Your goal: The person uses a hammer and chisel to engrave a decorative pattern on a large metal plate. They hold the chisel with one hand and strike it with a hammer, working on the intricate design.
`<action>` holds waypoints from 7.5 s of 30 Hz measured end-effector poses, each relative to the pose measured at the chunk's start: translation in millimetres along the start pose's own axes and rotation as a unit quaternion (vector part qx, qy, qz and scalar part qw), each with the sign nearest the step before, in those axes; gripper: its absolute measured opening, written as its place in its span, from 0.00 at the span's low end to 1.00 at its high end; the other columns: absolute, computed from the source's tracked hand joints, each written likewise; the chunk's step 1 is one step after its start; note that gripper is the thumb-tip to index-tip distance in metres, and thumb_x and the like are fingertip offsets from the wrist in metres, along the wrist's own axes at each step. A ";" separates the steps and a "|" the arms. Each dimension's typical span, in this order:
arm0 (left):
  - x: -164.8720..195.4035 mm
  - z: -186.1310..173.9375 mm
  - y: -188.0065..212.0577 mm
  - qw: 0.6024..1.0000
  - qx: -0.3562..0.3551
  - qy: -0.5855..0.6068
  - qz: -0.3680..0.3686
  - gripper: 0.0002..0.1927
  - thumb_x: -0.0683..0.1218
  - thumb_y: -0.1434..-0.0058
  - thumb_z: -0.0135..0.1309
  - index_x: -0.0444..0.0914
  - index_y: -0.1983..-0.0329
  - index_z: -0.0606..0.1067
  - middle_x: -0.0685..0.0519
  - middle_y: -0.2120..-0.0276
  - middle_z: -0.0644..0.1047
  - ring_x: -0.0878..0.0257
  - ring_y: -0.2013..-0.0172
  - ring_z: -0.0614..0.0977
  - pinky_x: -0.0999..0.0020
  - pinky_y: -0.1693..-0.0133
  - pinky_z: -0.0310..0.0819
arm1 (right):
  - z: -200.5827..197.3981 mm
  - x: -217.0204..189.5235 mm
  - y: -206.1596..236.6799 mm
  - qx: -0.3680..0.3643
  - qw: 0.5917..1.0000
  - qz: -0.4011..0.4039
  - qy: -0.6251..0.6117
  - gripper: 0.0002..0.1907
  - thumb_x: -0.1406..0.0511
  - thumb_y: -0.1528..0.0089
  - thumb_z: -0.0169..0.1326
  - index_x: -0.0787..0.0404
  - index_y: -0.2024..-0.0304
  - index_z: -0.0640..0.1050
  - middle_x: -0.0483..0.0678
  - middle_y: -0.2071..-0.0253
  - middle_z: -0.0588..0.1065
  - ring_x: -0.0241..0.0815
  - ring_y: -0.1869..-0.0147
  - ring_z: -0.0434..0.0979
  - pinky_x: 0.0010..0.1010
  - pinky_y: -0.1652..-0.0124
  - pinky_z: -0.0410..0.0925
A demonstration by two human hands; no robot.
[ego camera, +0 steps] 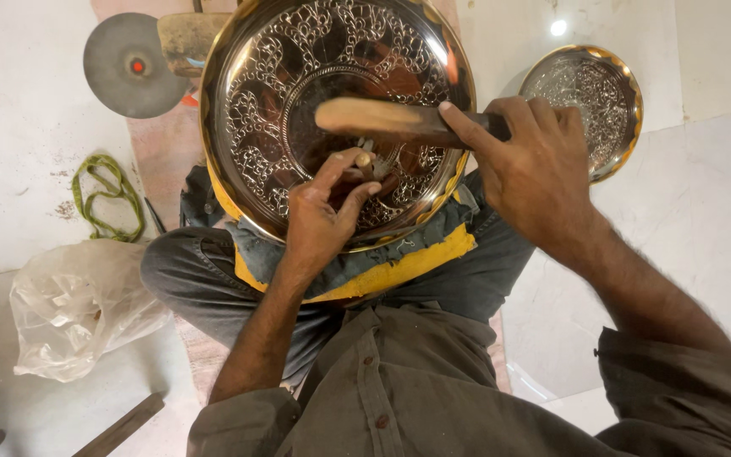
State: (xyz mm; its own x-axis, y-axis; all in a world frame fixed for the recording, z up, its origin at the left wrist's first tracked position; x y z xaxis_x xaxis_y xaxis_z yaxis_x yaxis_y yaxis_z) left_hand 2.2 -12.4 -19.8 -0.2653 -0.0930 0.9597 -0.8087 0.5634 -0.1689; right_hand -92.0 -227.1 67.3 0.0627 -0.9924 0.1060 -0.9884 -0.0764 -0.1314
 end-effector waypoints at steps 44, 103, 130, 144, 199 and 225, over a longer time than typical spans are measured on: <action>9.3 1.6 -1.4 1.000 0.009 -0.011 0.008 0.25 0.35 0.36 0.60 0.38 0.36 0.73 0.45 0.56 0.84 0.61 0.54 0.88 0.70 0.57 0.85 | 5.5 5.9 -17.4 0.014 0.875 0.062 -0.479 0.36 0.70 0.29 0.53 0.41 0.22 0.58 0.46 0.44 0.69 0.40 0.41 0.72 0.38 0.42 0.70; 3.4 -6.3 -18.5 0.993 -0.113 -0.040 -0.001 0.24 0.38 0.34 0.61 0.43 0.35 0.73 0.46 0.50 0.84 0.61 0.55 0.88 0.67 0.55 0.85 | 7.1 -2.1 17.0 0.049 0.970 0.053 -0.231 0.32 0.70 0.30 0.56 0.43 0.25 0.66 0.51 0.45 0.72 0.46 0.43 0.71 0.46 0.42 0.64; 10.9 15.1 22.9 0.989 0.136 0.009 -0.065 0.20 0.35 0.33 0.59 0.37 0.39 0.73 0.48 0.58 0.84 0.65 0.57 0.87 0.70 0.58 0.84 | -5.2 5.2 -24.4 -0.056 0.950 0.064 -0.301 0.36 0.67 0.33 0.56 0.43 0.23 0.63 0.52 0.51 0.72 0.46 0.51 0.71 0.45 0.49 0.65; 11.5 16.5 23.9 0.988 0.143 -0.009 -0.053 0.21 0.35 0.34 0.58 0.37 0.38 0.73 0.47 0.58 0.85 0.64 0.56 0.88 0.72 0.60 0.85 | -12.6 -6.7 -37.6 -0.034 0.994 -0.077 -0.069 0.35 0.69 0.33 0.57 0.37 0.26 0.65 0.49 0.47 0.73 0.46 0.47 0.72 0.45 0.45 0.68; 10.6 9.0 14.7 0.997 0.060 0.002 -0.057 0.24 0.31 0.35 0.56 0.37 0.36 0.72 0.45 0.55 0.84 0.60 0.51 0.88 0.70 0.53 0.85 | 4.3 3.6 -10.6 -0.016 0.957 0.052 -0.283 0.35 0.68 0.31 0.55 0.43 0.24 0.62 0.49 0.50 0.70 0.44 0.50 0.71 0.40 0.48 0.67; 9.6 14.1 28.2 0.989 0.115 0.041 -0.079 0.16 0.36 0.33 0.61 0.36 0.43 0.74 0.48 0.58 0.84 0.65 0.55 0.87 0.70 0.52 0.87 | 2.3 0.8 5.1 -0.044 0.999 -0.018 -0.014 0.29 0.66 0.30 0.57 0.45 0.26 0.71 0.53 0.54 0.73 0.50 0.50 0.70 0.51 0.49 0.61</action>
State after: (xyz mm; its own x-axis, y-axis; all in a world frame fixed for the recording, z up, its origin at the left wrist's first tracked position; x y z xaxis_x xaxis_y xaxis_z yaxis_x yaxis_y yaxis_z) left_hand -30.6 -9.0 -18.6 -0.0896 -0.0924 0.9917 -0.9374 0.3444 -0.0526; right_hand -96.7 -228.6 64.4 0.1002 -0.9917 0.0808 -0.9937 -0.1038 -0.0418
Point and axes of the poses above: each hand's wrist, its own y-axis away from the middle knuckle, its own z-axis out of the palm, x = y × z, the point moved 5 cm from there along -y, towards the middle knuckle
